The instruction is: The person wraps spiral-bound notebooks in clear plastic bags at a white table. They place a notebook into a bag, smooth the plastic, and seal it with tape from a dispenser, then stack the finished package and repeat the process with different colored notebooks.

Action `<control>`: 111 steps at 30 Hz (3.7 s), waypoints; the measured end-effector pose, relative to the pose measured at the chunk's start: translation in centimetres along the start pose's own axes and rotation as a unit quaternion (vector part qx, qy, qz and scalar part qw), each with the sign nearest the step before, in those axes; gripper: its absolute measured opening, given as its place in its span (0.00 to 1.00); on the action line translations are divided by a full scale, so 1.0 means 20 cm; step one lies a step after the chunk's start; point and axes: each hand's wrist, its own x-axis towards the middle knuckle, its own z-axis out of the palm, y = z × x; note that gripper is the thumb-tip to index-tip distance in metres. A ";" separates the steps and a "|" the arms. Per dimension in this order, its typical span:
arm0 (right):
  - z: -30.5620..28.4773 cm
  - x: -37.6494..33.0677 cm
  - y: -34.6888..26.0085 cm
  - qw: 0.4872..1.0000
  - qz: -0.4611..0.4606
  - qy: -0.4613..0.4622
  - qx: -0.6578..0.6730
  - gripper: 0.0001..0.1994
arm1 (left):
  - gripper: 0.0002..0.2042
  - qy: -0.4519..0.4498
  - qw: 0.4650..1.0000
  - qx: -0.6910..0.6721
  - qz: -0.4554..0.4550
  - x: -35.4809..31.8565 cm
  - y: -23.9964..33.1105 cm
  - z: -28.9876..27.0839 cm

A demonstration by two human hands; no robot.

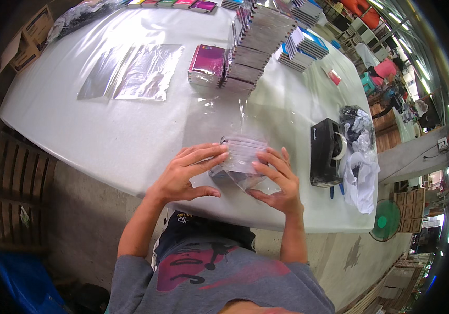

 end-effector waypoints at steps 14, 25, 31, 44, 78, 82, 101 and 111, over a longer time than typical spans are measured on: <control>-0.17 0.14 -0.01 0.974 -0.026 -0.220 -0.041 0.26 | 0.32 -0.169 0.969 0.174 0.037 0.24 0.15 -0.12; -0.13 0.41 0.14 0.898 0.251 -0.140 0.332 0.16 | 0.38 -0.198 0.961 0.190 0.033 0.23 0.18 -0.14; -0.11 0.52 0.12 0.885 0.158 0.126 0.419 0.11 | 0.37 -0.195 0.971 0.132 0.047 0.26 0.18 -0.14; -0.03 0.54 0.17 0.888 0.235 -0.109 0.380 0.09 | 0.38 -0.197 0.972 0.121 0.046 0.25 0.15 -0.15; -0.65 -0.67 0.51 0.669 0.522 0.290 0.442 0.08 | 0.52 -0.293 0.913 0.283 0.001 0.35 0.15 -0.16; -0.60 -0.82 0.53 0.689 0.496 0.287 0.444 0.08 | 0.52 -0.301 0.911 0.280 -0.005 0.35 0.15 -0.16; -0.33 0.57 -0.03 0.884 0.299 -0.211 0.293 0.39 | 0.49 -0.256 0.925 0.270 0.074 0.31 0.11 -0.14; -0.26 0.72 -0.07 0.889 0.271 -0.355 -0.104 0.46 | 0.51 -0.262 0.933 0.241 0.058 0.30 0.10 -0.15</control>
